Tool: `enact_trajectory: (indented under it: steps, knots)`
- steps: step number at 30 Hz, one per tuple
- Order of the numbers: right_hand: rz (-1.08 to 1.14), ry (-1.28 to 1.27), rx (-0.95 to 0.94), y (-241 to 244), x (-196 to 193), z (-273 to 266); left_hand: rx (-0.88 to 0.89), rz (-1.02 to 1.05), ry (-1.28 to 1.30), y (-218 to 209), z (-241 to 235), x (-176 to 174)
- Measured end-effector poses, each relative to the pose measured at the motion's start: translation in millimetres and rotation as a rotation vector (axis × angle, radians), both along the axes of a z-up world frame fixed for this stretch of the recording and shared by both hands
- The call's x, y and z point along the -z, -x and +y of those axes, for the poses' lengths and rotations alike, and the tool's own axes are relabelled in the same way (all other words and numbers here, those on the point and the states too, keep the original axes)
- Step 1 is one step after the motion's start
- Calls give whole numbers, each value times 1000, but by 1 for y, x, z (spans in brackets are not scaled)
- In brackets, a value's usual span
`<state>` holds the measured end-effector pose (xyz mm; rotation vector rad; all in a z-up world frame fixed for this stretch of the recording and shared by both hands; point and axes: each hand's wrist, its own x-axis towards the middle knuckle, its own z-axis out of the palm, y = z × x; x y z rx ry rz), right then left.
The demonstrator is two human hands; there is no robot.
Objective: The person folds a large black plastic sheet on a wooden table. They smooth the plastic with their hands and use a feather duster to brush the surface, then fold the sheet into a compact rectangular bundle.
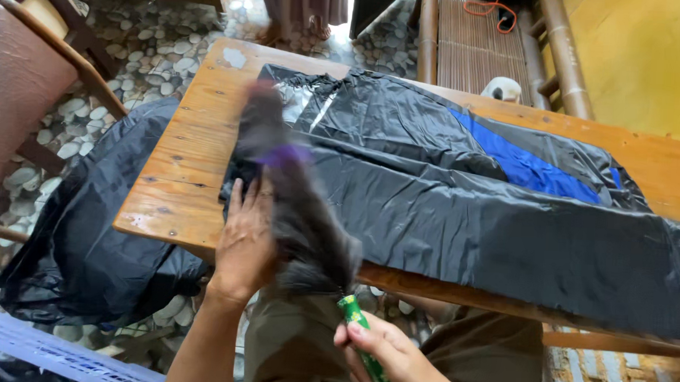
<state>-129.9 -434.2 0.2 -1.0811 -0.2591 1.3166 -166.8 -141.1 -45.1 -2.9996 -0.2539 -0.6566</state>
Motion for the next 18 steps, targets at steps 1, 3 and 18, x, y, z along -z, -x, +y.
enact_trajectory:
  steps: [1, 3, 18]
  knots:
    - [5, -1, 5, -4, -6, -4, 5, 5, -1, 0, -4, -5]
    - [14, 30, 21, -12, -17, -8, -59, -31, 249, -2, -8, -15]
    - [-215, -162, 1110, -81, -11, -190, -129, -80, 158, -3, -20, -30]
